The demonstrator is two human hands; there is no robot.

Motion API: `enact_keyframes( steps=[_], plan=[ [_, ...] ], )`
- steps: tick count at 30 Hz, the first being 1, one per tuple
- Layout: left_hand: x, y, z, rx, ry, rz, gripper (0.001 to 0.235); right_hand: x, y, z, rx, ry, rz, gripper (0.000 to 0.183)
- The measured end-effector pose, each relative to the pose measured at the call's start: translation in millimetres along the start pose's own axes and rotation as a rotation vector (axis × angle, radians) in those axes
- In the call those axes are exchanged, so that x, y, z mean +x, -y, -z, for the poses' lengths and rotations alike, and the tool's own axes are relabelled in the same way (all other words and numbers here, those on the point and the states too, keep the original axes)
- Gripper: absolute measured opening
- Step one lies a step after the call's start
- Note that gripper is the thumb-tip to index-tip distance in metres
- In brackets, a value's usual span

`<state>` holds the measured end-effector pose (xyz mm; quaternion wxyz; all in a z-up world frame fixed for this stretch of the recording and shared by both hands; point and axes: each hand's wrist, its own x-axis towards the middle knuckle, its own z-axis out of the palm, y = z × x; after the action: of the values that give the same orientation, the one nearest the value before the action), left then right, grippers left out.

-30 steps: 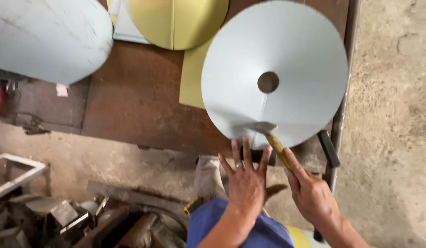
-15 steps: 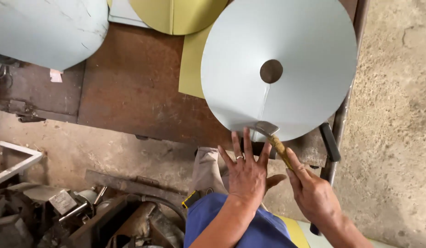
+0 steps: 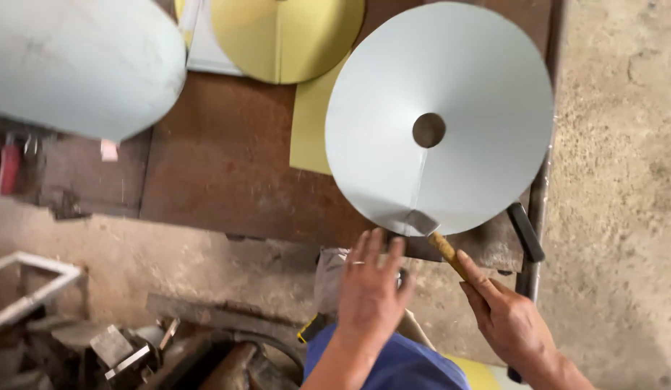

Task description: Shaping circular metal sheets into cones by overlapping edges and hammering them over a metal bar.

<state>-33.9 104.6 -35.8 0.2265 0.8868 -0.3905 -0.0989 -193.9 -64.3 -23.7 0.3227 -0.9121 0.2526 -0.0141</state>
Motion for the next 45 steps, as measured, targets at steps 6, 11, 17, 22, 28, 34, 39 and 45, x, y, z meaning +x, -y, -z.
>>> enact_keyframes(
  steps=[6, 11, 17, 22, 28, 34, 39, 45],
  plan=[
    [136, -14, 39, 0.103, -0.106, -0.357, 0.03, 15, 11, 19, -0.293, 0.302, -0.1, 0.069],
    [218, -6, -5, 0.391, 0.089, -0.504, 0.072, -31, -14, -2, 0.114, -0.059, -0.161, 0.045],
    [225, -7, -16, 0.363, 0.364, -0.347, 0.086, -73, -17, -37, 0.523, -0.221, -0.847, 0.024],
    [208, -19, -11, 0.345, 0.456, -0.172, 0.073, -25, 20, 3, 0.994, -0.393, -1.073, 0.032],
    [193, -5, -44, 0.146, 0.003, -0.748, 0.08, -39, 19, 7, 1.341, -0.377, -1.279, 0.043],
    [184, -8, -43, 0.205, 0.261, -0.628, 0.07, -49, 23, -24, 1.753, -0.383, -1.216, 0.047],
    [168, -8, -42, 0.313, 0.199, -0.519, 0.071, -16, 50, 18, 1.645, -0.383, -1.278, 0.046],
    [167, -4, -47, 0.299, 0.223, -0.498, 0.072, -17, 48, 4, 1.586, -0.226, -1.266, 0.049]
  ],
)
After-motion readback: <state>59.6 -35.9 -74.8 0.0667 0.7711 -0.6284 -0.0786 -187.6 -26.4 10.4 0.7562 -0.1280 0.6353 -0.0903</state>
